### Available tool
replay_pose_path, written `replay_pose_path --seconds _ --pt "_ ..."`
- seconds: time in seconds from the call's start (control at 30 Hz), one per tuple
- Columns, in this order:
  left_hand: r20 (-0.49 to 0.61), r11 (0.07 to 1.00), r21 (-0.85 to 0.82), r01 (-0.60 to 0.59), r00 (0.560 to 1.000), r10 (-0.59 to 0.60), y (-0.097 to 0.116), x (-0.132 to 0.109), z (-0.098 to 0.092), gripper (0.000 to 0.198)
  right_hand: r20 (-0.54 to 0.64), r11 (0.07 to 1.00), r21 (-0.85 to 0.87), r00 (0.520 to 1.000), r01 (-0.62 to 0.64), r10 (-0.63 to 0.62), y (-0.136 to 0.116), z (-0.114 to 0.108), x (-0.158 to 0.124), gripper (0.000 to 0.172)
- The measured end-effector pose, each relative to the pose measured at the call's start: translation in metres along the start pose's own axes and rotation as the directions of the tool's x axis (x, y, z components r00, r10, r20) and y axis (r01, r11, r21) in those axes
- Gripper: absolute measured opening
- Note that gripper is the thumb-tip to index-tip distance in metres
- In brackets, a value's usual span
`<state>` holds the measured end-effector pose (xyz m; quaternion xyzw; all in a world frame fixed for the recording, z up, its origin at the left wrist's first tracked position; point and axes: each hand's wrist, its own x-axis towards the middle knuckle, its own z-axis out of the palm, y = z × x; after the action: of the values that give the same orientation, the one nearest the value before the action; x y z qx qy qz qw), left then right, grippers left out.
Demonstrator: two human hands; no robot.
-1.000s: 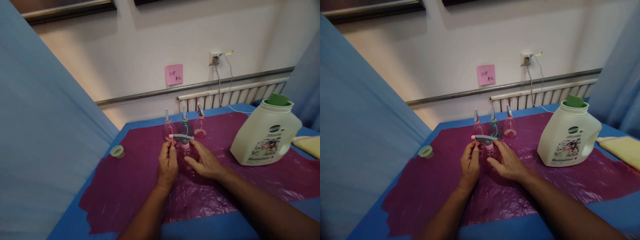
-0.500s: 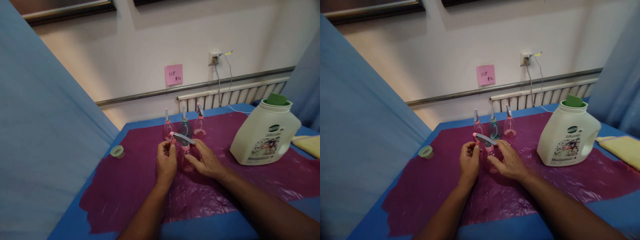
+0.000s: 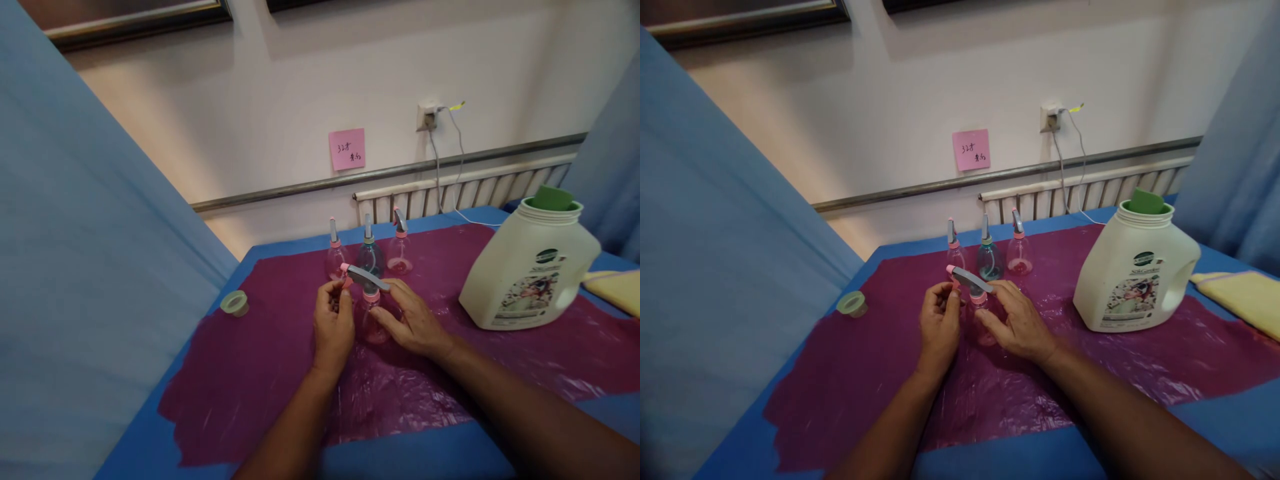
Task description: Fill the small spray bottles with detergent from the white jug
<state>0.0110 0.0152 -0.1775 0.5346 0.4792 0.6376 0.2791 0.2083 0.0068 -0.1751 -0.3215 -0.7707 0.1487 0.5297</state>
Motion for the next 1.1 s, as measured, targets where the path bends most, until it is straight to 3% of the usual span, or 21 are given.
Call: replay_pose_path --seconds 0.37,0.47,0.73,1.1 --pt "-0.032 0.999 0.043 0.025 0.999 -0.023 0.004 -0.001 0.001 0.02 -0.021 1.0 0.013 1.0 0.009 -0.008 0.001 -0.001 0.001 0.017" --pt "0.02 0.996 0.086 0.016 1.0 -0.017 0.01 -0.004 0.001 0.017 -0.029 1.0 0.012 1.0 0.008 -0.008 0.0 -0.001 0.002 0.017" --pt "0.185 0.96 0.105 -0.26 0.953 0.238 0.028 -0.01 -0.002 0.011 -0.044 0.999 0.037 0.999 0.005 -0.003 -0.005 -0.002 0.004 0.02" --pt "0.214 0.974 0.096 -0.206 0.96 0.182 0.024 -0.01 -0.001 0.018 -0.063 0.999 0.04 0.998 -0.008 0.011 -0.008 -0.001 0.004 0.017"
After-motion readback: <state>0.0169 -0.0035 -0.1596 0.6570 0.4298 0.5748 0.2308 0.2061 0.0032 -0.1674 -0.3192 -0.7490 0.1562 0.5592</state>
